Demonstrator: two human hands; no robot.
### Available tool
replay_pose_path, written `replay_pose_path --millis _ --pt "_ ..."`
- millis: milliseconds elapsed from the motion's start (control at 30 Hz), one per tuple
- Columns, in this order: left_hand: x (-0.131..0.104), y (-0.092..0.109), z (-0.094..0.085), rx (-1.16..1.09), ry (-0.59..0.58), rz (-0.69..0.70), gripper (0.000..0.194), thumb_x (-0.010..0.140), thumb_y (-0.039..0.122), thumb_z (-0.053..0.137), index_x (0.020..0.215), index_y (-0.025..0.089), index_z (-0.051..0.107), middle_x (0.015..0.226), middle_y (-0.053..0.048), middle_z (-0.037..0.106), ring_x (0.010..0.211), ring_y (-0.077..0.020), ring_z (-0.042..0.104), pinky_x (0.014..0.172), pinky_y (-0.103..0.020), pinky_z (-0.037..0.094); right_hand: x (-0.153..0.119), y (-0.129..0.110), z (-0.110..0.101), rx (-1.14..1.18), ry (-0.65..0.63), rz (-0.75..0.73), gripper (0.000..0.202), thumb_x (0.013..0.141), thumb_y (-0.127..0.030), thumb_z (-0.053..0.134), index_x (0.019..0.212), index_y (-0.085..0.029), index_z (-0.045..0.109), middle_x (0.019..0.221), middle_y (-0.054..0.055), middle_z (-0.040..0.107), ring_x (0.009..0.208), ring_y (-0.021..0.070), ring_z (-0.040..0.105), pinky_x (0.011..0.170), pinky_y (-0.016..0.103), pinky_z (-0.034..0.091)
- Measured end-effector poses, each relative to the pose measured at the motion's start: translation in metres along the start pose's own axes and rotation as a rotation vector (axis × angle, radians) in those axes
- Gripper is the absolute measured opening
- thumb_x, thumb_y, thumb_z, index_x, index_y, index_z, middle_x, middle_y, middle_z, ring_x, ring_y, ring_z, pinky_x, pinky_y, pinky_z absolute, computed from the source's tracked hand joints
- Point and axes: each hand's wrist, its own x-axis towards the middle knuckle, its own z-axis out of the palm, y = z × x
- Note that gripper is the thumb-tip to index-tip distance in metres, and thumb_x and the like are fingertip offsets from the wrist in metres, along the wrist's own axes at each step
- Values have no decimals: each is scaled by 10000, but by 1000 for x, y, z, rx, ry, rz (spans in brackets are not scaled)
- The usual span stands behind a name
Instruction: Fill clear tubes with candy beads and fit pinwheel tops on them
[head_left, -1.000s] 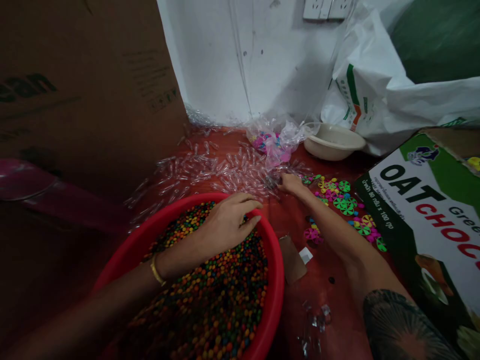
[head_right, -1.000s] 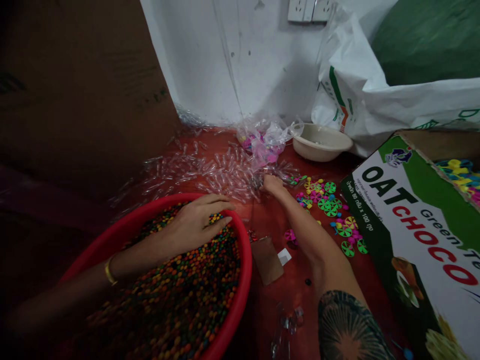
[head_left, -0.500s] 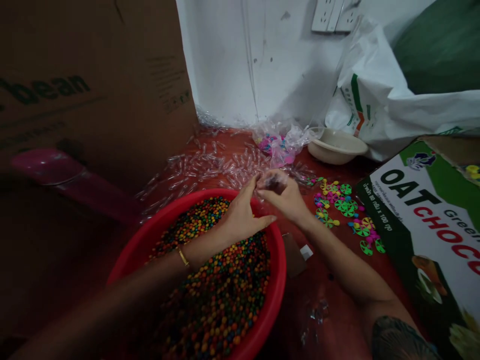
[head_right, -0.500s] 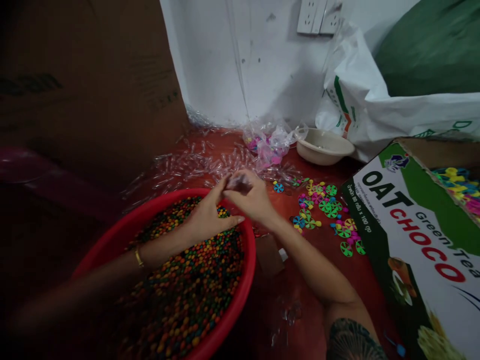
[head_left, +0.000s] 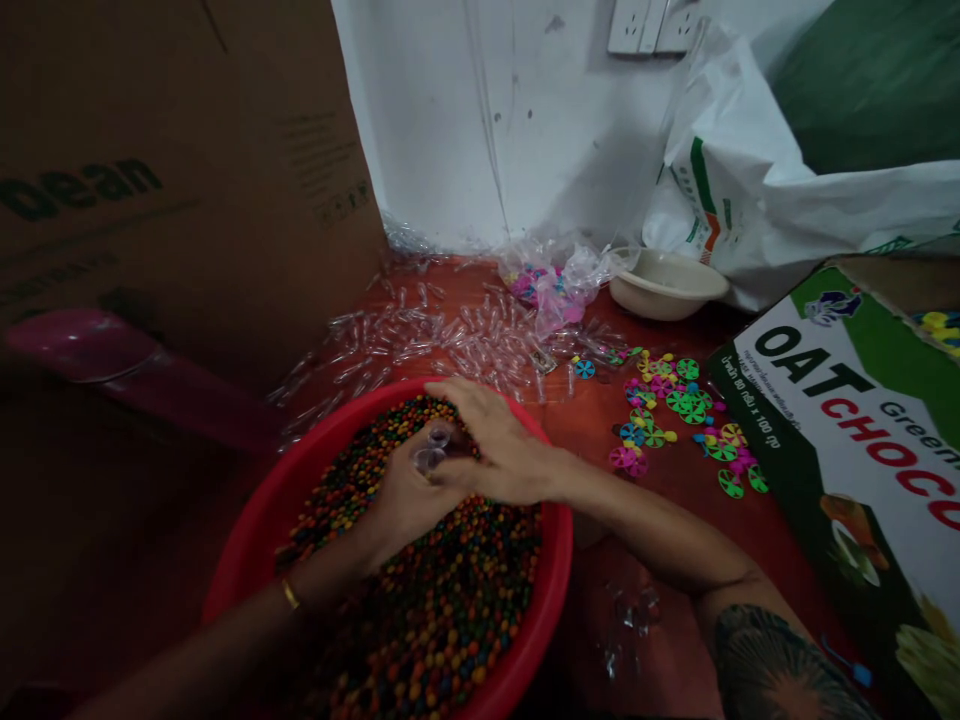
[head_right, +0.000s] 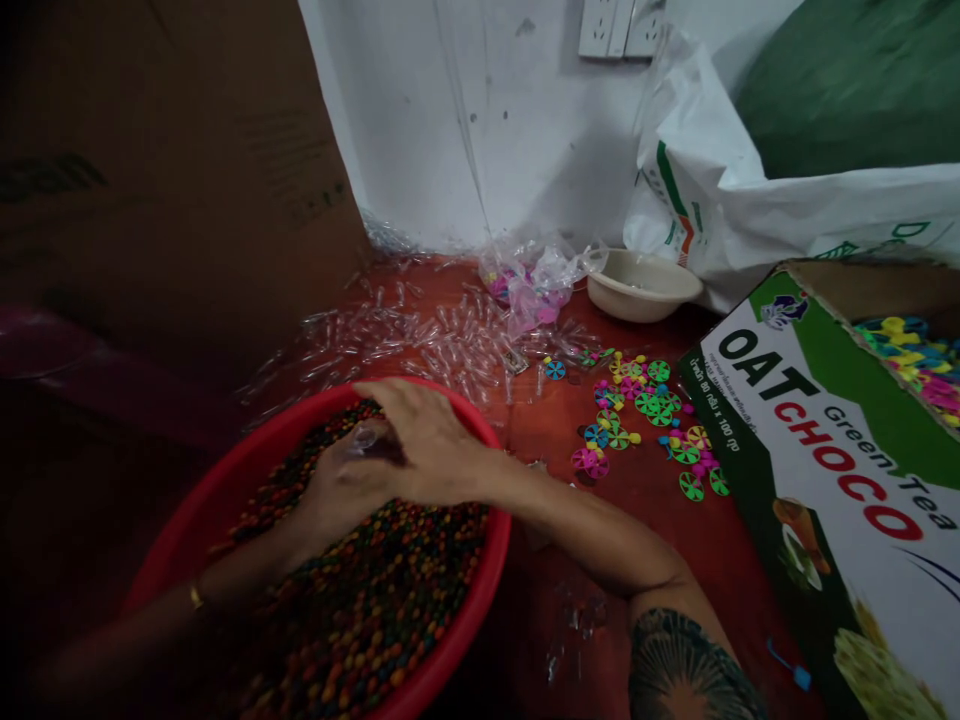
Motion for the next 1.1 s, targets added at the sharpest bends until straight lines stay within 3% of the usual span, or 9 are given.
replay_pose_path --millis 100,200,300,367,500,633,800,967,1100 --pt "4 0 -15 -27 -11 -122 202 590 251 673 670 182 501 596 36 535 550 -103 510 531 -232 445 -5 59 -32 -213 31 187 356 927 -273 255 1200 -235 481 1182 67 548 1109 206 464 948 393 358" --pt "7 -1 -23 -86 -74 -214 229 546 243 703 639 161 510 594 38 533 554 -91 493 542 -220 421 -22 133 -56 -676 -120 464 373 870 -176 362 1197 -142 538 1180 150 548 1064 264 467 872 383 380" --pt "8 -6 -21 -188 -132 -296 257 534 248 712 679 159 519 614 37 546 572 -96 500 567 -229 419 -43 183 -65 -842 -429 395 377 862 -142 369 1172 -168 583 1295 144 474 1085 272 438 845 371 370" --pt "7 -8 -19 -251 -162 -315 266 546 240 707 722 162 525 643 38 553 600 -98 510 601 -236 422 -50 195 -69 -867 -517 310 350 868 -165 385 1135 -180 610 1295 129 483 1083 268 437 859 381 348" --pt "7 -8 -21 -299 -166 -298 245 563 219 701 727 164 527 685 36 550 642 -97 513 634 -234 414 -44 169 -72 -792 -247 287 333 884 -294 413 1108 -145 610 1128 142 591 1003 248 493 834 362 360" --pt "5 -2 -18 -311 -120 -296 208 585 201 691 717 162 535 683 38 543 637 -90 498 630 -232 411 -25 91 -56 -360 27 259 383 857 -445 452 1000 -136 628 820 74 635 719 175 550 655 278 410" --pt "-2 6 -4 -445 -78 -257 325 561 202 713 845 167 560 807 4 612 713 -118 558 706 -271 467 -10 7 -13 78 -146 73 253 859 -388 479 912 -197 636 806 19 628 721 136 554 660 265 438" --pt "-11 8 -5 -527 -1 -165 479 579 279 731 1004 173 536 1012 -60 632 876 -176 592 805 -319 491 -9 -4 11 181 -111 53 230 890 -323 436 973 -200 611 902 46 608 837 157 553 764 323 462" --pt "-19 8 -5 -527 95 -139 424 694 358 653 1051 172 521 1082 -70 610 957 -176 576 892 -330 462 -14 -12 18 90 -115 88 315 903 -261 353 1171 -194 503 1024 94 565 964 203 527 860 412 453"
